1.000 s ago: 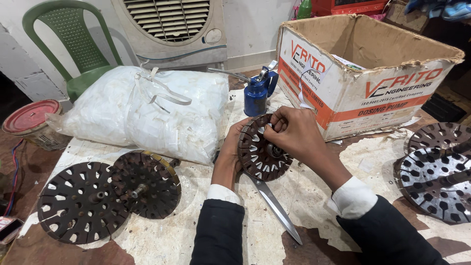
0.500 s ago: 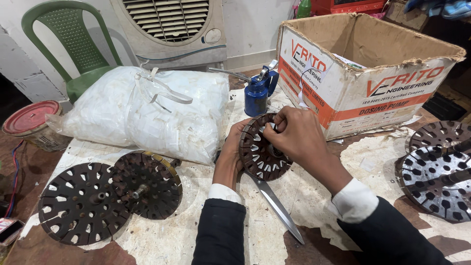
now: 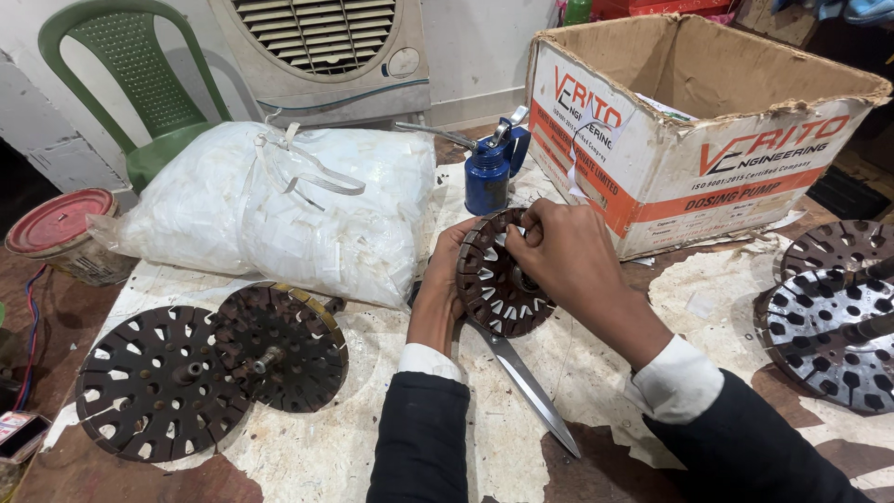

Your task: The person sits at a workbench fitting white plastic strips into the slots of a circular metal impeller disc, cutting the strips to length with scissors, and pressing the pieces into place by hand. They work on one disc at a time, turning it over and setting finished discs aside on the bench.

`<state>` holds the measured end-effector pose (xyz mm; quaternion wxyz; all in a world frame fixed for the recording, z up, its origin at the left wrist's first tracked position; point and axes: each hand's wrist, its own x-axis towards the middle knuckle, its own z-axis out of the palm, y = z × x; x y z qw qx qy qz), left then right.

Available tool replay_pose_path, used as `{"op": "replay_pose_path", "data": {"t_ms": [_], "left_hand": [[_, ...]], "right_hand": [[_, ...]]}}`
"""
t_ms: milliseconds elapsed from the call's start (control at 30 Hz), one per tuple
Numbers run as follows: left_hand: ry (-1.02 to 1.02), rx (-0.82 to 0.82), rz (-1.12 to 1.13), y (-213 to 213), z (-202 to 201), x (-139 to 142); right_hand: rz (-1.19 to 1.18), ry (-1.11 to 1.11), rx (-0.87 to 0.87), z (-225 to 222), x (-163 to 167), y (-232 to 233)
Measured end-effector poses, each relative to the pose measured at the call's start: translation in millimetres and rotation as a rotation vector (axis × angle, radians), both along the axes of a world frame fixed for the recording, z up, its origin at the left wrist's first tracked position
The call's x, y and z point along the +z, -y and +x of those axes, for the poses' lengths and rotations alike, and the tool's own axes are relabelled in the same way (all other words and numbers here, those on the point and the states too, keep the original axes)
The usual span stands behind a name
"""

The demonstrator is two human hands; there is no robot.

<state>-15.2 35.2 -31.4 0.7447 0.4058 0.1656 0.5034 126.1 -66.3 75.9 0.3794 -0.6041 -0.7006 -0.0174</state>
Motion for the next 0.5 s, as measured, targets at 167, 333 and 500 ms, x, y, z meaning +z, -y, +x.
{"op": "replay_pose_path", "data": {"t_ms": [167, 333, 500], "left_hand": [[0.058, -0.044, 0.001, 0.9, -0.8, -0.8], [0.016, -0.028, -0.015, 1.7, -0.2, -1.7], [0.016, -0.074, 0.014, 1.3, -2.6, -5.9]], "right_hand": [[-0.001, -0.076, 0.086, 3.8, -3.3, -6.5], [0.033, -0.105, 0.071, 0.2, -9.8, -8.7], [0.141, -0.124, 0.074, -4.4, -19.4, -6.5]]}}
